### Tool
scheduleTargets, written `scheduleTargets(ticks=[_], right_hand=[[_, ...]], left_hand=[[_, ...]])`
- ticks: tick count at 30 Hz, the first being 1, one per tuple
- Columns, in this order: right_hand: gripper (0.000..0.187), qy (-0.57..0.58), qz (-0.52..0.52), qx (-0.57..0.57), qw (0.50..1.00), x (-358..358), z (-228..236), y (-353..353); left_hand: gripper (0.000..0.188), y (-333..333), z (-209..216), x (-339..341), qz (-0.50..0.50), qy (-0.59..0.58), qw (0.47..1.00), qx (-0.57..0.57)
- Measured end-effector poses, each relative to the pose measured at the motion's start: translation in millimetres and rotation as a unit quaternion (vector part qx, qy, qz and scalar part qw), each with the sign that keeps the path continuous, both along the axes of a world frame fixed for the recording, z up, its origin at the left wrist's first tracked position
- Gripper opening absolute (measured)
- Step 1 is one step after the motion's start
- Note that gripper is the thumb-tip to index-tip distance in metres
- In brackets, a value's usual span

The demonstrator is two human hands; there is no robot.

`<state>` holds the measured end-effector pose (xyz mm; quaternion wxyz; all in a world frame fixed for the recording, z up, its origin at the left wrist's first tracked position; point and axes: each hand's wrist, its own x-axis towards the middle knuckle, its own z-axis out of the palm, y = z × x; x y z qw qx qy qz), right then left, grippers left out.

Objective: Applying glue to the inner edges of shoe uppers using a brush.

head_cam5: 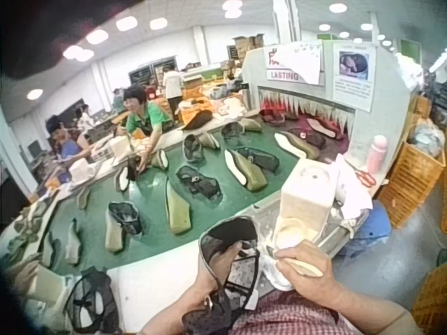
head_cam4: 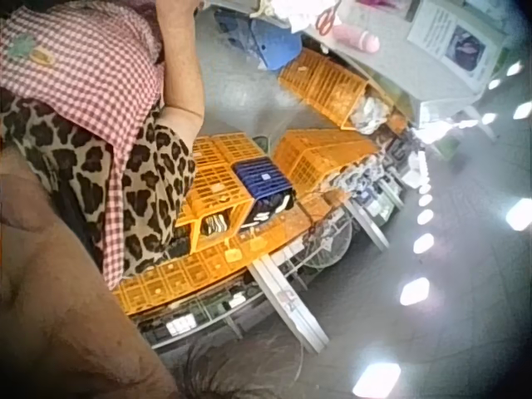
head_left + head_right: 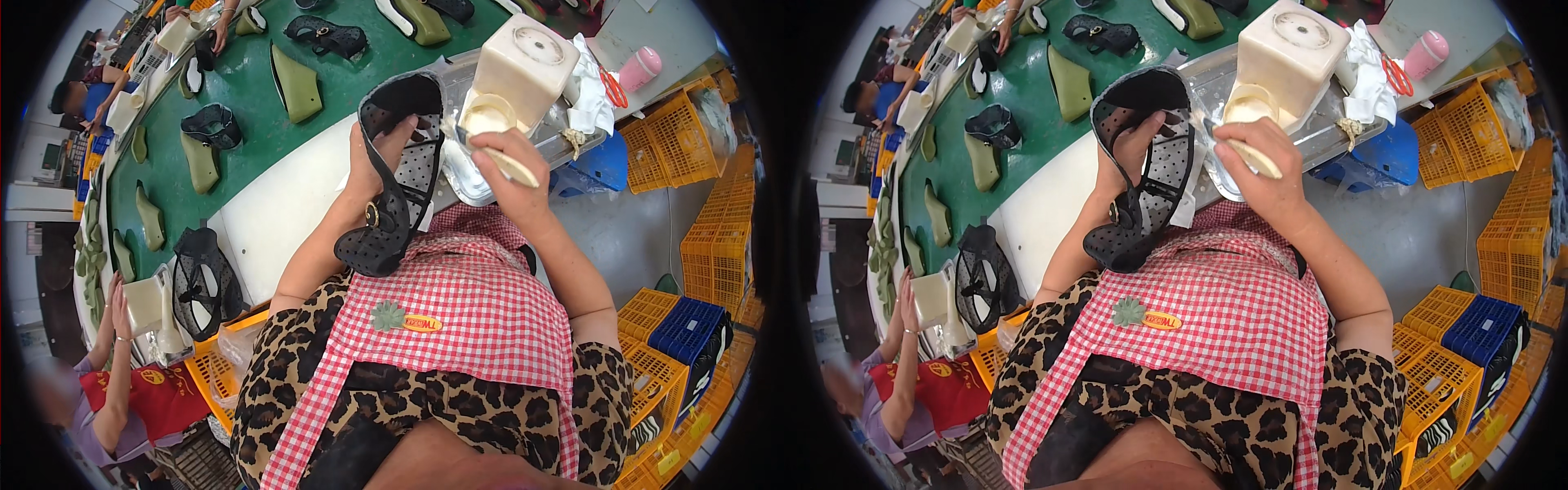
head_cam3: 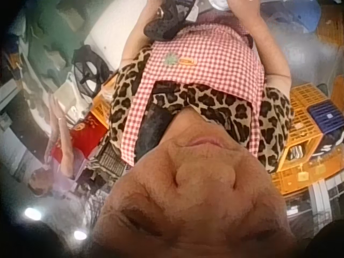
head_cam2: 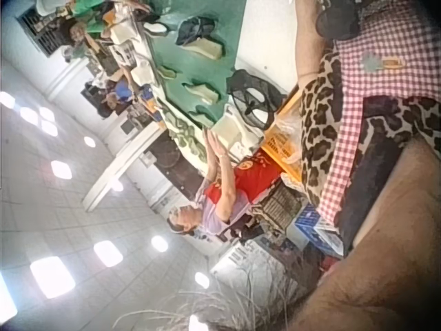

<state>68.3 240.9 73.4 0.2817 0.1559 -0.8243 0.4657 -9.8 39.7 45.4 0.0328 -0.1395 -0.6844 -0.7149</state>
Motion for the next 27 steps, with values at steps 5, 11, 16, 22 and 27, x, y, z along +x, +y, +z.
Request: scheduleTargets(ticks=[5,11,16,22,27], right_hand=[[0.016,-0.043,0.022,-0.012,0.999,20,-20,-2],[0.017,0.038,-0.001,-0.014,0.999,13,4,-5],[0.016,0.096,0.012,0.038,0.995,-5,15,-10],[0.018,0.08,0.042,0.049,0.995,7,-16,-11],[0.018,0.027,0.051,0.028,0.998,22,-31,-11]], left_hand=[[0.022,1,3,0,-0.02,-0.05,0.988,0.146],[0.022,2,-2,-4,0.0,-0.042,0.992,0.117],[0.022,7,4,1,-0.006,-0.033,0.992,0.121],[0.021,-1,0,-8,-0.046,-0.072,0.97,0.229],[0.028,-6,-7,-11,-0.025,-0.075,0.957,0.28]])
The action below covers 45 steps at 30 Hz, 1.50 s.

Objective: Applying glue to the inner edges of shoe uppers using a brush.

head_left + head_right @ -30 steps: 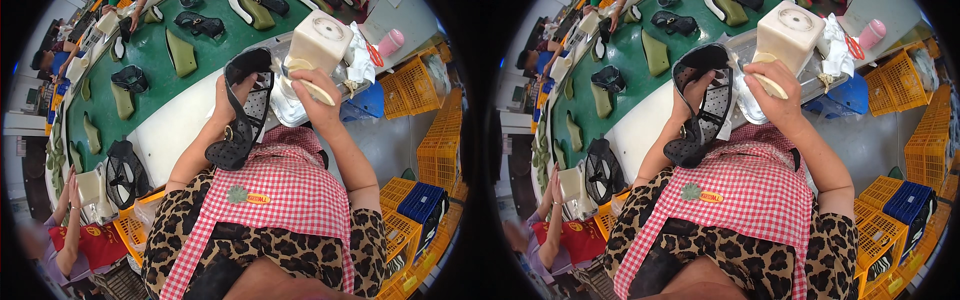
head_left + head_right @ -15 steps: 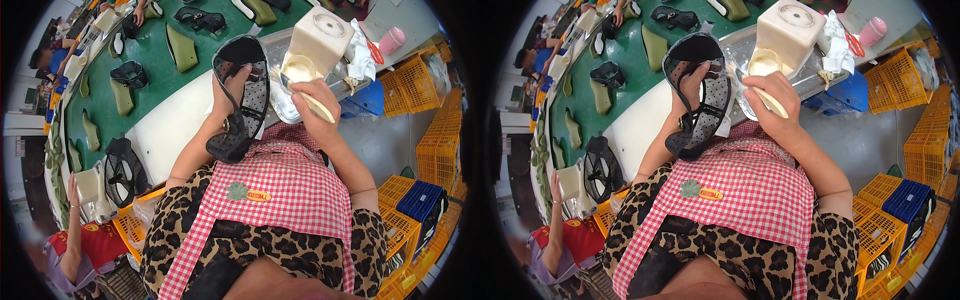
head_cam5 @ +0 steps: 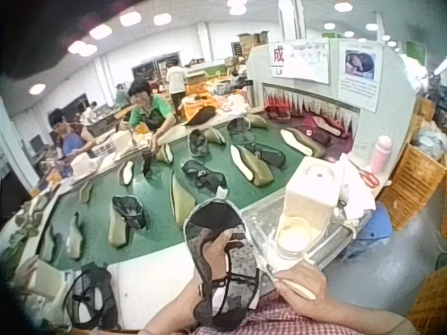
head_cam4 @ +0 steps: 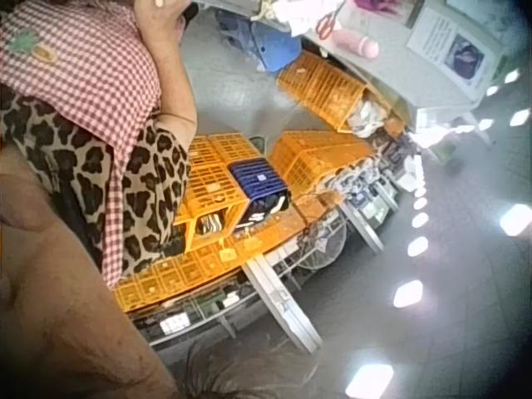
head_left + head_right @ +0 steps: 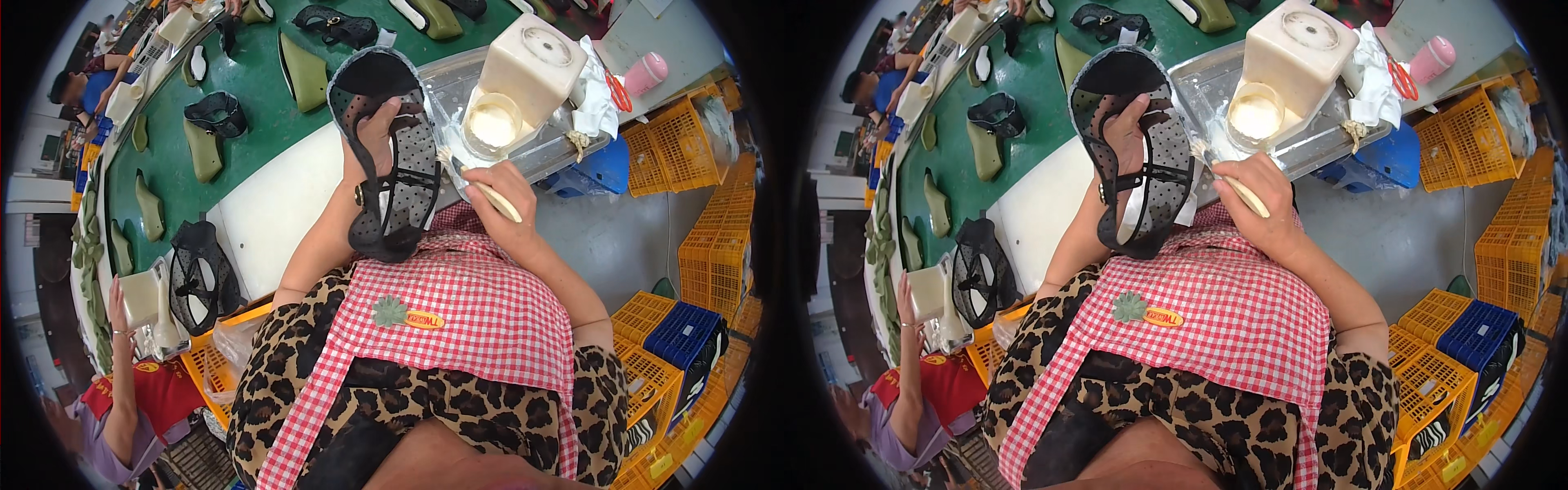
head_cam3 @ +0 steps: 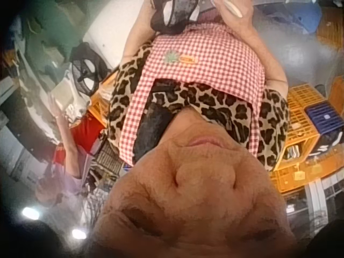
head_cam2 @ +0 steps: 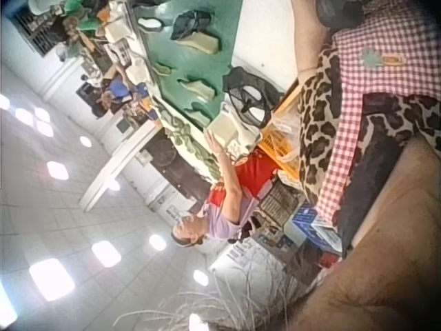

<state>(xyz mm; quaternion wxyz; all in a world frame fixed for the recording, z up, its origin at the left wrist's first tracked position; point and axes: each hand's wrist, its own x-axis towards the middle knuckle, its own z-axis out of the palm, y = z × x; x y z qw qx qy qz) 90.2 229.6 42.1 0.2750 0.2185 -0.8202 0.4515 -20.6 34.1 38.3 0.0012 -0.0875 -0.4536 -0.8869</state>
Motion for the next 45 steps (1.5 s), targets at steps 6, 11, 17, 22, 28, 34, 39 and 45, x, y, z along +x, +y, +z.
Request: scheduleTargets(ticks=[6,11,17,22,28,34,39,45], right_hand=[[0.015,-0.058,-0.026,-0.033,0.997,2,-4,-2],[0.035,-0.036,-0.054,-0.037,0.997,-11,-10,-14],[0.044,-0.064,-0.034,-0.115,0.991,-16,-19,-26],[0.05,-0.076,-0.017,-0.159,0.984,-16,-21,-25],[0.049,-0.078,-0.027,-0.161,0.984,-18,-23,-17],[0.05,-0.078,-0.015,-0.143,0.987,-21,-24,-17],[0.022,-0.036,-0.071,-0.083,0.993,-21,-10,5],[0.018,0.045,-0.038,-0.029,0.998,-18,25,5]], left_hand=[[0.024,-3,10,-8,0.076,0.02,0.997,-0.018],[0.024,3,26,3,0.063,0.03,0.995,0.066],[0.016,3,38,14,0.051,0.019,0.988,0.147],[0.025,-10,23,15,0.019,-0.032,0.999,0.016],[0.073,-39,16,20,-0.157,-0.155,0.95,-0.221],[0.07,-31,24,30,-0.277,-0.204,0.938,0.054],[0.056,-37,12,20,-0.255,-0.19,0.939,0.131],[0.055,-32,12,17,-0.23,-0.236,0.937,0.119]])
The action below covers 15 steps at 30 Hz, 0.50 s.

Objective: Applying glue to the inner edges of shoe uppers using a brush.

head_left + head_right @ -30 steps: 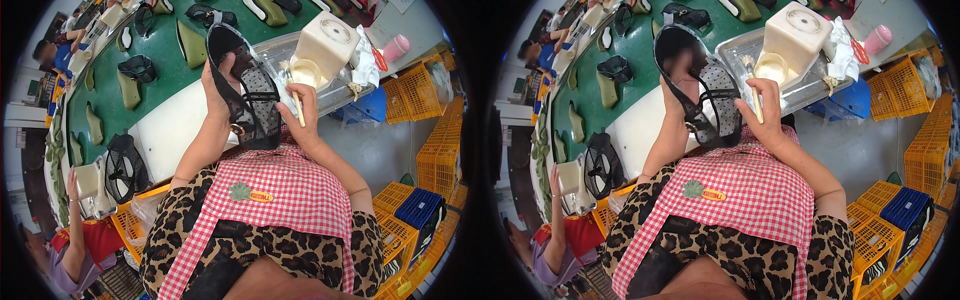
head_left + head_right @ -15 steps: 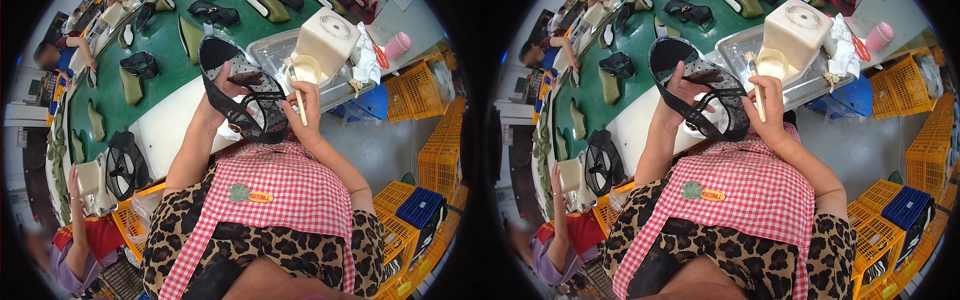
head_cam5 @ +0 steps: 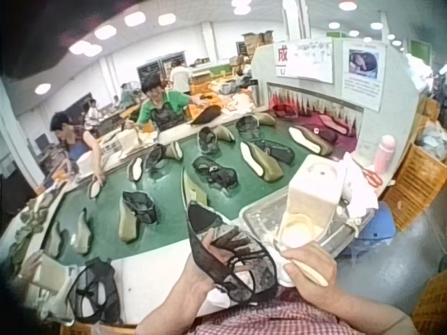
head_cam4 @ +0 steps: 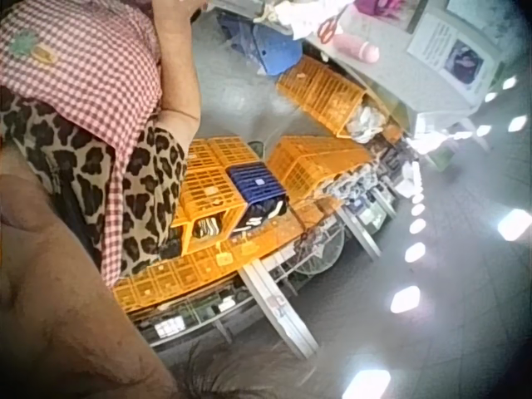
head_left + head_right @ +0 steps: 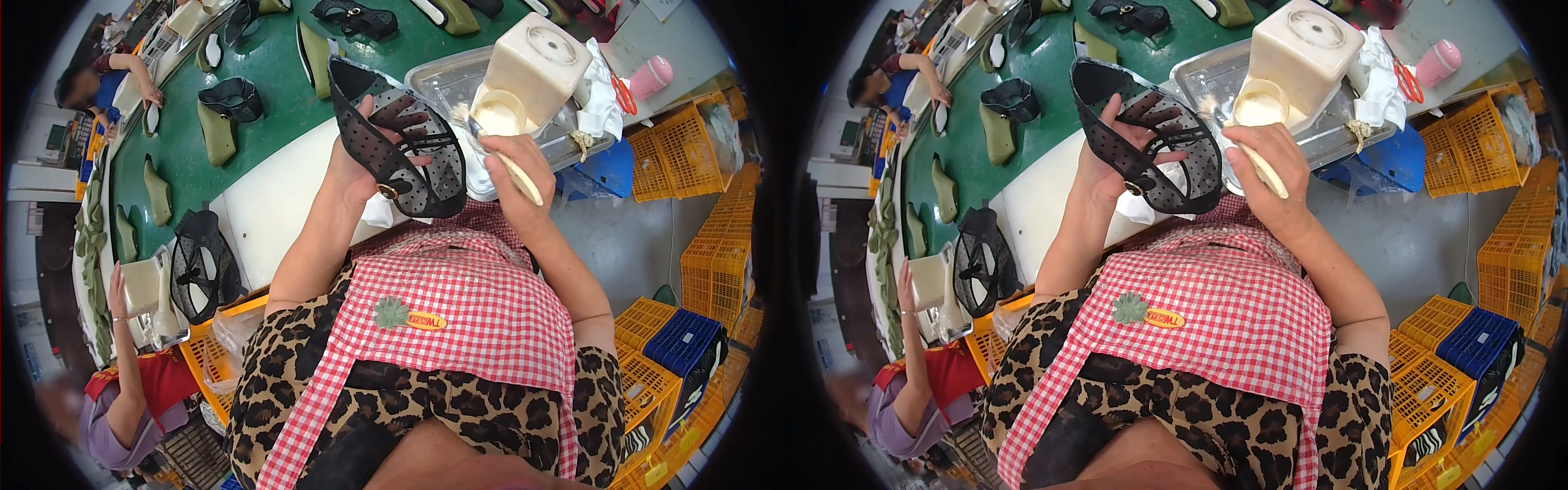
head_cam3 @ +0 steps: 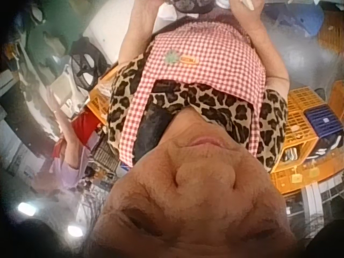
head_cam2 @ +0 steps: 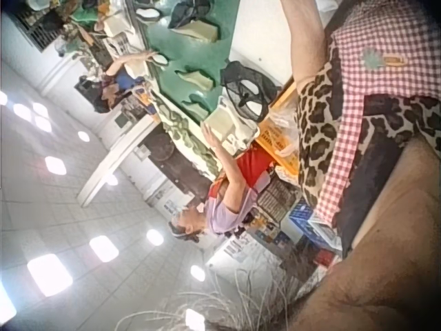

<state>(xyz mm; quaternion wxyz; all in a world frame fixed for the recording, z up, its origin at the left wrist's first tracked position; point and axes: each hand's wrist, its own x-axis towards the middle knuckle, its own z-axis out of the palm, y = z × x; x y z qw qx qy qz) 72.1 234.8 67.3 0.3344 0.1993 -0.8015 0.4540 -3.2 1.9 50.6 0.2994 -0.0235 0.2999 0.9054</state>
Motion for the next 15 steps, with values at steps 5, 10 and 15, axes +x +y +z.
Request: scheduleTargets(ticks=[5,10,15], right_hand=[[0.018,0.058,0.046,0.038,0.997,-11,3,-9],[0.017,0.017,0.03,0.051,0.998,-4,-15,-6],[0.017,-0.042,0.037,0.05,0.997,12,-39,-1]], left_hand=[[0.06,3,6,3,-0.008,0.022,0.999,-0.042],[0.063,-5,10,3,0.002,0.045,0.999,-0.017],[0.063,-17,8,0,0.029,0.045,0.999,0.006]])
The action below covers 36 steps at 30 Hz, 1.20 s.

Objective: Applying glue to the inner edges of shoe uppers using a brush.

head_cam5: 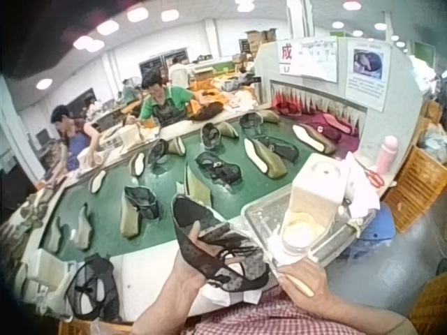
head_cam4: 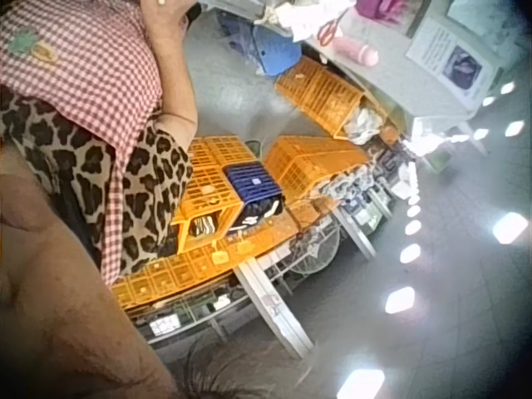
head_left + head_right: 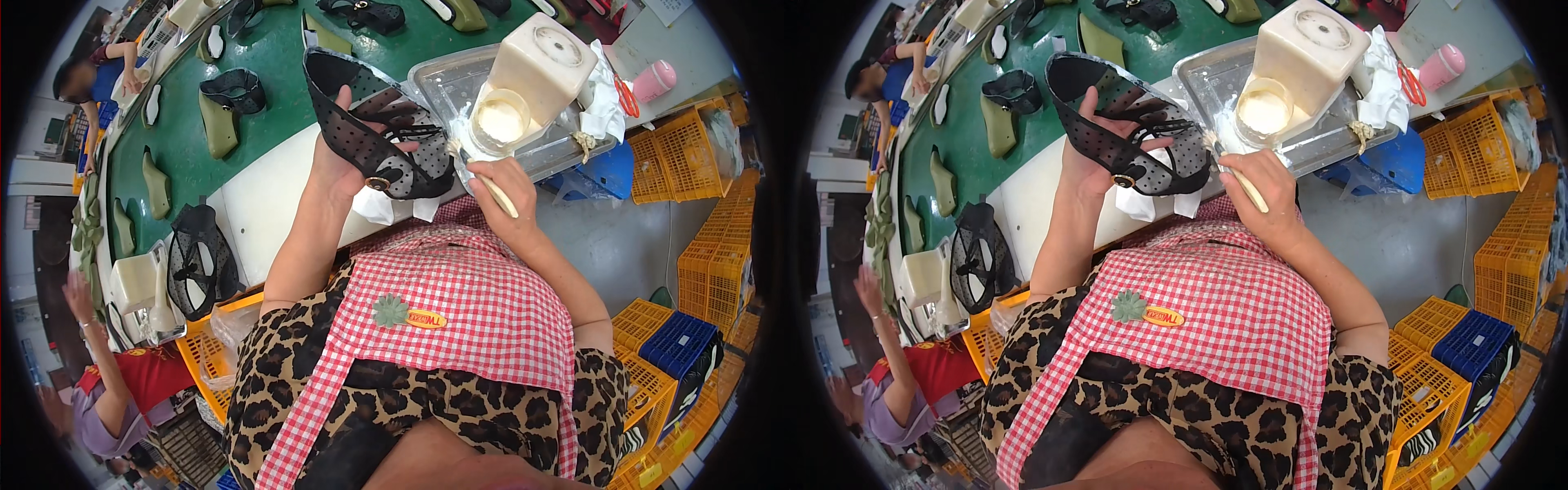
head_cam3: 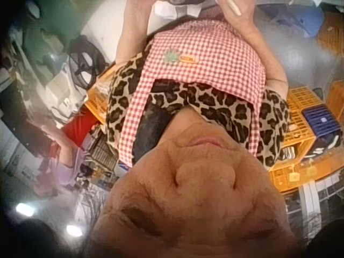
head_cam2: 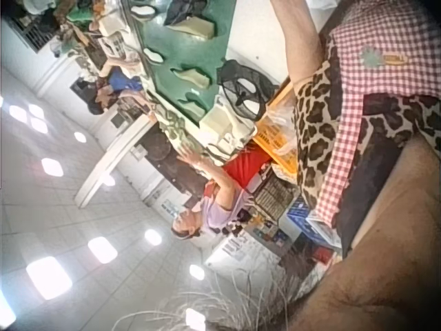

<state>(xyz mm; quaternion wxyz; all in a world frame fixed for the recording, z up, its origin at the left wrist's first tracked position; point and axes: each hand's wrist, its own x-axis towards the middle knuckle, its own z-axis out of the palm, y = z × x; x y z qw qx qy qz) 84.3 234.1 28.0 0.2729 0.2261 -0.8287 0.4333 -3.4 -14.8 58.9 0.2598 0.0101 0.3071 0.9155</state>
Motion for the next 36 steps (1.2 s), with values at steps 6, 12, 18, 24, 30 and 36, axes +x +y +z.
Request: scheduleTargets(ticks=[6,12,18,24,30,36], right_hand=[[0.018,-0.027,-0.002,0.002,1.0,6,5,2],[0.019,0.047,0.011,0.013,0.999,-7,21,-5],[0.017,0.022,0.01,0.051,0.998,-8,4,-5],[0.017,-0.027,0.052,0.07,0.996,9,4,0],[0.015,-0.064,0.039,0.005,0.997,9,19,1],[0.013,-0.024,0.03,0.028,0.999,-5,10,-6]], left_hand=[[0.067,5,-1,4,0.05,0.011,0.997,-0.054],[0.066,16,4,10,0.046,0.051,0.993,-0.093],[0.071,10,-5,11,0.068,0.074,0.992,-0.076],[0.083,11,-13,15,0.069,0.178,0.972,-0.137],[0.096,11,-13,21,-0.016,0.222,0.965,-0.139],[0.104,16,-6,25,-0.008,0.303,0.937,-0.175]])
